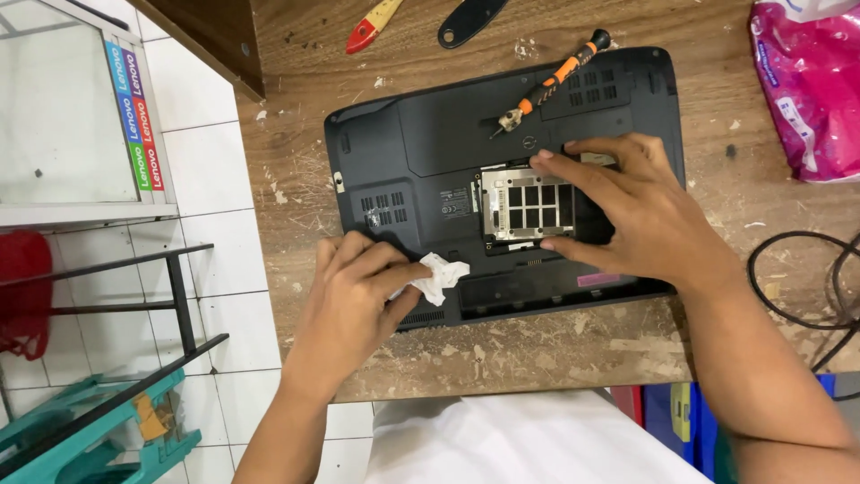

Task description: The person uses a tissue to wipe down a small internal laptop cover and the area around the RAM slots before placing the cover back.

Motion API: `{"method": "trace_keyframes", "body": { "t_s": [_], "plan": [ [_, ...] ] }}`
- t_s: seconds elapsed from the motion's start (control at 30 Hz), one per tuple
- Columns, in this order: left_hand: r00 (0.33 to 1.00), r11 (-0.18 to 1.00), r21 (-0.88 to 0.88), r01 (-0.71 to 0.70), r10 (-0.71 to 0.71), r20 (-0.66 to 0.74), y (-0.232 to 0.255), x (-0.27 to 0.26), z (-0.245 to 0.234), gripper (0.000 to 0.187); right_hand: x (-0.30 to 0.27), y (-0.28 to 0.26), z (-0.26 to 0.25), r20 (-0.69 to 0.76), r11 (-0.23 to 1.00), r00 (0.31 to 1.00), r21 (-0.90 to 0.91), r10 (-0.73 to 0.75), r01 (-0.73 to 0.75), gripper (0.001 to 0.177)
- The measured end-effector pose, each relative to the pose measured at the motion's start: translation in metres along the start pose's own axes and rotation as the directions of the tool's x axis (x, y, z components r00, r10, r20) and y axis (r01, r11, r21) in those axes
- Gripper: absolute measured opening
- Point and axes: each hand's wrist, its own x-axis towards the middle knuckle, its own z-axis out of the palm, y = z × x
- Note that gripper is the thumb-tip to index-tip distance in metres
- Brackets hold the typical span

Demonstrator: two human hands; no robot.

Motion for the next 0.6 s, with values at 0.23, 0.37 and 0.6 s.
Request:
{"method": "trace_keyframes", "body": {
  "t_s": [0.23,0.37,0.6],
  "plan": [
    [0.996,0.998,0.034,-0.058,0.060,-0.065,0.018,0.013,0.018,0.021,0.000,-0.003,-0.002,0.071,0.999,0.997,0.006,0.032,-0.032,0.080],
    [0.984,0.989,0.088,-0.116,0.127,-0.129,0.026,0.020,0.028,0.015,0.001,-0.004,-0.003,0.078,1.000,0.997,-0.010,0.028,-0.027,0.080],
    [0.965,0.983,0.100,-0.155,0.172,-0.199,0.035,0.026,0.048,0.019,0.003,-0.003,-0.003,0.043,1.000,0.999,0.000,0.001,-0.001,0.083]
  ]
}}
